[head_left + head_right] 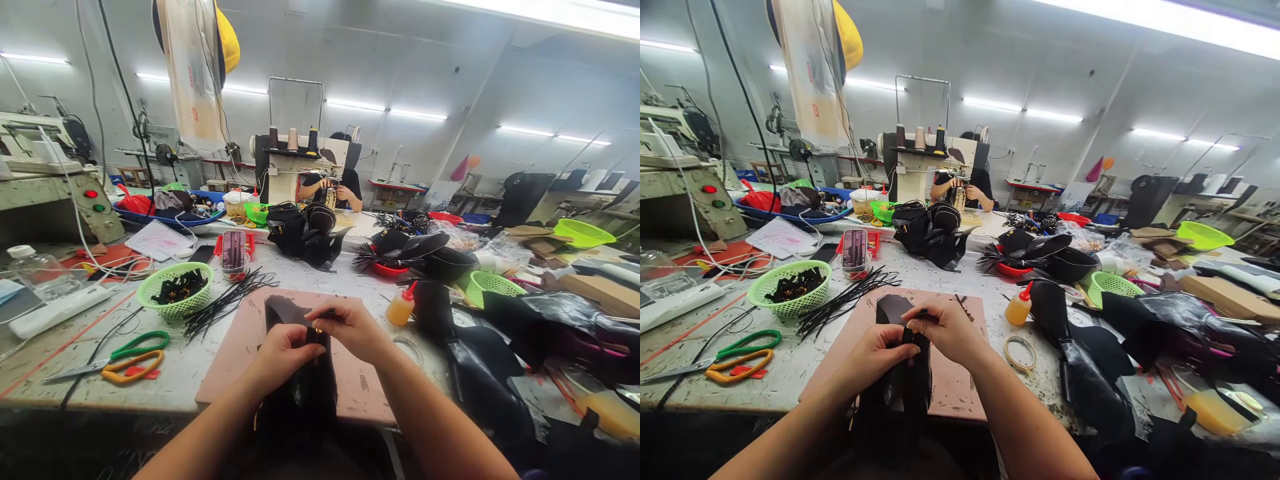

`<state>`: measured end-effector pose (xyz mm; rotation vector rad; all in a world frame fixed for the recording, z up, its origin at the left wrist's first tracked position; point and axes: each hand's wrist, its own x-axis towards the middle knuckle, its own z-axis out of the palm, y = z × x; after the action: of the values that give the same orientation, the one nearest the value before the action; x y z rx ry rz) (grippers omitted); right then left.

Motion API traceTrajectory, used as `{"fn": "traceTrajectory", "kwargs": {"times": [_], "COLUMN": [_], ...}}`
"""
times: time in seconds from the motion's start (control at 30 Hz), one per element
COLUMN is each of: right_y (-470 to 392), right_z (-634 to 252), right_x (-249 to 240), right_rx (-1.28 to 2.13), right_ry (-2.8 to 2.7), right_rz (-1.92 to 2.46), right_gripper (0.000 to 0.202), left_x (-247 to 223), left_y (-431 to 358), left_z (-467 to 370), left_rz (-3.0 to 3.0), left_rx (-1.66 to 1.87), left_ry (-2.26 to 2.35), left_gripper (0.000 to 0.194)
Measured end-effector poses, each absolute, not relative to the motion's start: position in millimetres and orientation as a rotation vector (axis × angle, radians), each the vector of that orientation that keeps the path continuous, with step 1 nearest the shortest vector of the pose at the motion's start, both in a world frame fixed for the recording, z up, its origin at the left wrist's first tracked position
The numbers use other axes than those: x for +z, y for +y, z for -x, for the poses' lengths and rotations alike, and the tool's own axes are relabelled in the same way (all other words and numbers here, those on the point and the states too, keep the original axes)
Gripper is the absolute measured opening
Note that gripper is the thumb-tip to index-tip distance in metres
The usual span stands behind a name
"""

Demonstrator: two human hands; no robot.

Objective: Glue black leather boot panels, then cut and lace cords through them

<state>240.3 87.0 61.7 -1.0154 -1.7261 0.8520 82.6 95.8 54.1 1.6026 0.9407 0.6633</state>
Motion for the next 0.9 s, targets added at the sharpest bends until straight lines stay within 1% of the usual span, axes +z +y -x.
{"fn": "traceTrajectory", "kwargs": {"times": [0.27,0.4,0.53,0.6,0.67,0.8,0.83,0.9], "right_y": [85.8,81.4,75.8,76.5,79.5,85.1,85.5,84.7], "right_z": [-240.6,-241.3,-251.6,-256.8,-258.2,-249.8,-247.1,-242.8], "right_x": [66.3,65.1,72.5,76.9,79.5,80.1,80.1,80.6], "right_rx": [0.715,0.677,0.833,0.921,0.942,0.883,0.864,0.802], "right_ry": [-1.91,-1.921,-2.037,-1.992,-1.911,-2.013,-2.049,-2.081], "right_rz": [1.065,1.121,0.801,0.726,0.836,1.114,1.147,1.193], "right_gripper": [0.011,0.008,0.029,0.039,0.035,0.008,0.005,0.007], "left_x": [52.7,51.2,49.1,48.1,46.9,45.5,45.8,47.1], "left_y": [95.5,98.2,100.9,101.0,100.6,99.9,99.6,98.9], "left_z": [-84.6,-83.7,-80.2,-78.9,-78.1,-77.2,-77.1,-77.1], "left_rz": [-1.604,-1.593,-1.564,-1.521,-1.508,-1.573,-1.585,-1.592], "left_rx": [0.705,0.729,0.709,0.677,0.654,0.661,0.665,0.673], "left_ry": [0.939,0.903,0.914,0.924,0.912,0.89,0.892,0.896], "left_gripper": [0.018,0.022,0.027,0.029,0.028,0.026,0.025,0.023]}}
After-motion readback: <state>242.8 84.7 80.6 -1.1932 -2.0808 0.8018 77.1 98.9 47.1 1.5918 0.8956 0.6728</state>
